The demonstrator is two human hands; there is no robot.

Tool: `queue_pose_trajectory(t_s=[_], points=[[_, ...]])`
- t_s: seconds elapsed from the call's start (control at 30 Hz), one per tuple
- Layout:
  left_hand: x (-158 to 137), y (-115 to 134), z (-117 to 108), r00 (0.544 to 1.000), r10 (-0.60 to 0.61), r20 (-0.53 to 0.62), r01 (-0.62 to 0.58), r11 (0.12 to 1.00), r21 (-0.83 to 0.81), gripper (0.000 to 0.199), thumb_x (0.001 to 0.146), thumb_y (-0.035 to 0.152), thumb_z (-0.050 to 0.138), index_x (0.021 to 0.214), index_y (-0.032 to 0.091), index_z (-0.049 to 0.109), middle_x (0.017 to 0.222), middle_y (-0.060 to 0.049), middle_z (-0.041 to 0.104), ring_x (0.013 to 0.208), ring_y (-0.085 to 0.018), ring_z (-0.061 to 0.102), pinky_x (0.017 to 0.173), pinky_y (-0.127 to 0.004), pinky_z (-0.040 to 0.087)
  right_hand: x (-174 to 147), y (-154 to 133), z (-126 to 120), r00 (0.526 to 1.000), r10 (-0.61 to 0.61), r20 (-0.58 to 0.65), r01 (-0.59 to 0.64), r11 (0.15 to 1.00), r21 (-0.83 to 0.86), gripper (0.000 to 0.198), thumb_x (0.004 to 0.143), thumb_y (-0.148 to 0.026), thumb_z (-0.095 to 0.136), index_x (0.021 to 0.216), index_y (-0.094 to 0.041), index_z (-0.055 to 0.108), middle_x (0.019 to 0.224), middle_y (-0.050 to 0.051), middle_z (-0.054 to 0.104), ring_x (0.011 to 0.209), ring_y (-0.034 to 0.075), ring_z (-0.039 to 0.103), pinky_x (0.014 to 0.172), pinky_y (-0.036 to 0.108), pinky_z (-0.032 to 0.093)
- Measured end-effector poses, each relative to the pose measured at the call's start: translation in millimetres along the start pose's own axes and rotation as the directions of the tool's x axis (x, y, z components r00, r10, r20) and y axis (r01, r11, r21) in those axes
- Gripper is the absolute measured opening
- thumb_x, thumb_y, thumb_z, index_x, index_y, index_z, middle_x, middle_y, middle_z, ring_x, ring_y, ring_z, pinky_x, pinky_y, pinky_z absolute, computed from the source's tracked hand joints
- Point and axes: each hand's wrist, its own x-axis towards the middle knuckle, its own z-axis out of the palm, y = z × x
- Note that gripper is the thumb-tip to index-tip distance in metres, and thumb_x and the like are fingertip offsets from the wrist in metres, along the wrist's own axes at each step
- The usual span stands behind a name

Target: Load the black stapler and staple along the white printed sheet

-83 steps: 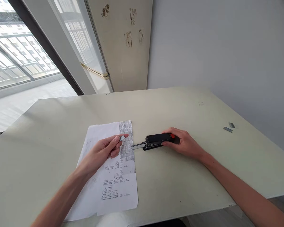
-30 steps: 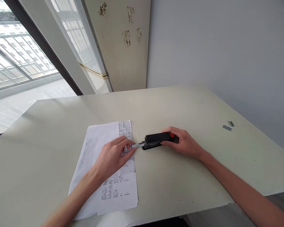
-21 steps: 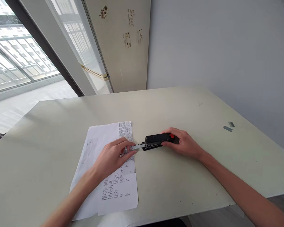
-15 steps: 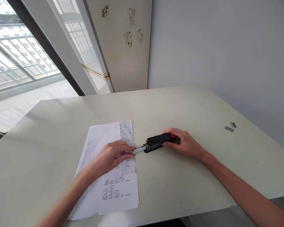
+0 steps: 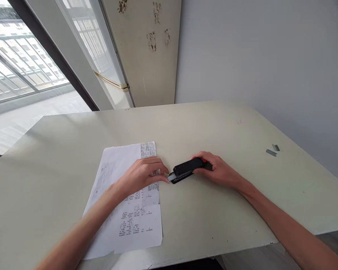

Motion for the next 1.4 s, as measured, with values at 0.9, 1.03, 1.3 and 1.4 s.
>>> queue_pose_trajectory(t_s=[0.9, 1.03, 1.3, 1.4], points=[[0.6, -1.1, 8.3, 0.996, 0.026, -0.081, -0.011, 0.982, 0.19, 0.04, 0.105, 0.059, 0.056, 0.104, 0.022, 0.068, 0.086, -0.001, 0.067, 0.074, -0.016, 0.061, 0.064, -0.029, 0.043, -1.8, -1.2, 1.7, 0.999, -0.017, 0.037, 0.016, 1.0, 0.02, 0.031, 0.101, -0.056, 0.06, 0.115, -0.029, 0.063, 0.107, 0.004, 0.072, 0.094, 0.024, 0.064, 0.083, 0.037, 0.05], [-25.5, -10.9, -7.2, 0.985, -0.078, -0.152, 0.108, 0.974, 0.2, 0.032, 0.108, 0.051, 0.052, 0.107, 0.024, 0.07, 0.092, -0.002, 0.069, 0.077, -0.016, 0.063, 0.067, -0.028, 0.047, -3.5, -5.1, 0.5, 0.999, 0.015, 0.034, -0.016, 1.0, 0.018, 0.029, 0.1, -0.054, 0.06, 0.116, -0.03, 0.065, 0.107, 0.004, 0.073, 0.092, 0.025, 0.065, 0.082, 0.038, 0.052], [-74.8, -41.4, -39.8, 0.896, -0.284, -0.341, 0.359, 0.916, 0.18, 0.031, 0.105, 0.048, 0.054, 0.097, 0.024, 0.072, 0.089, -0.001, 0.071, 0.067, -0.014, 0.053, 0.066, -0.028, 0.045, -4.8, -2.7, 2.3, 0.999, 0.04, 0.023, -0.04, 0.999, 0.004, 0.029, 0.098, -0.054, 0.063, 0.117, -0.031, 0.066, 0.111, 0.004, 0.075, 0.094, 0.025, 0.066, 0.079, 0.038, 0.053], [-79.8, -48.8, -42.6, 0.869, -0.318, -0.378, 0.402, 0.9, 0.168, 0.029, 0.103, 0.048, 0.056, 0.097, 0.024, 0.072, 0.089, -0.001, 0.071, 0.066, -0.014, 0.051, 0.065, -0.027, 0.044, -5.3, -2.9, 2.4, 0.998, 0.062, 0.024, -0.062, 0.998, -0.001, 0.028, 0.098, -0.053, 0.064, 0.116, -0.032, 0.066, 0.112, 0.003, 0.075, 0.094, 0.024, 0.066, 0.078, 0.037, 0.052]])
